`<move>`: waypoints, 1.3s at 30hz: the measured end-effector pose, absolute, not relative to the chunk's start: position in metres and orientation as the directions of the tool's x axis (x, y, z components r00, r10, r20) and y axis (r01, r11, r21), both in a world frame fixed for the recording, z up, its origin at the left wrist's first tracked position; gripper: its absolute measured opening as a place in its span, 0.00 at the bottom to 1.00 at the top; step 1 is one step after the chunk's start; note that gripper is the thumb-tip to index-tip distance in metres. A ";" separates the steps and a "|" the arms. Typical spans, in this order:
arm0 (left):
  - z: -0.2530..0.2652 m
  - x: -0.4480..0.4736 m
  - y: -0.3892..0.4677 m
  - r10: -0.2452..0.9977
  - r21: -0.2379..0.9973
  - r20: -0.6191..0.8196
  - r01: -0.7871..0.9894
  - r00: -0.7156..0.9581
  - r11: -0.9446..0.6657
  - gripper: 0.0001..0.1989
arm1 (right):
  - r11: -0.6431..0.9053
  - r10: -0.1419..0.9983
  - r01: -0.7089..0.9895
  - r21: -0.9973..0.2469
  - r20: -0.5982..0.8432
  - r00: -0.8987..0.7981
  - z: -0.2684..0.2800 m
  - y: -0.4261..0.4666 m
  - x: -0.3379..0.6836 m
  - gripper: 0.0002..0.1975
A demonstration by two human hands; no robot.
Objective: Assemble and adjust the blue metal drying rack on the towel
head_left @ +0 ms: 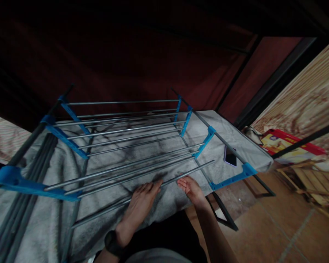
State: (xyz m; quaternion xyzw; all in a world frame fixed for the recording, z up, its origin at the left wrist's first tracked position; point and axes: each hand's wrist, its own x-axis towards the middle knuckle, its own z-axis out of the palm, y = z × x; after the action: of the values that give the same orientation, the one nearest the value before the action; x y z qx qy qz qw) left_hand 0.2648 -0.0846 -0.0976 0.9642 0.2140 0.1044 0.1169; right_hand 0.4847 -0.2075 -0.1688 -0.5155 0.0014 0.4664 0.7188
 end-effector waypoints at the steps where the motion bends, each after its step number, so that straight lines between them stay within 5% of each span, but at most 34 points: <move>1: -0.101 0.266 -0.084 0.445 0.275 0.128 0.399 0.886 -0.875 0.22 | 0.038 0.665 -0.673 -0.739 -0.484 0.569 -0.170 -0.208 0.487 0.17; 14: -0.126 0.278 -0.083 0.469 0.260 -0.038 0.461 0.883 -0.848 0.23 | 0.214 0.680 -0.599 -0.771 -0.323 0.658 -0.161 -0.220 0.508 0.13; 23: -0.138 0.268 -0.076 0.483 0.212 -0.066 0.485 0.873 -0.848 0.22 | 0.144 0.605 -0.530 -0.836 -0.349 0.716 -0.167 -0.220 0.523 0.14; 39: -0.158 0.210 -0.061 0.569 0.258 0.214 0.516 0.794 -0.817 0.14 | 0.181 0.562 -0.570 -0.802 -0.391 0.729 -0.165 -0.216 0.538 0.09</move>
State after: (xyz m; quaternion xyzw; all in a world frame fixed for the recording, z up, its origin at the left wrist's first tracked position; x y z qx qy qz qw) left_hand 0.2096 -0.0614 -0.1578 0.9425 0.2876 0.1420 0.0935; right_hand 0.5378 -0.2163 -0.1648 -0.5232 0.0036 0.3681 0.7686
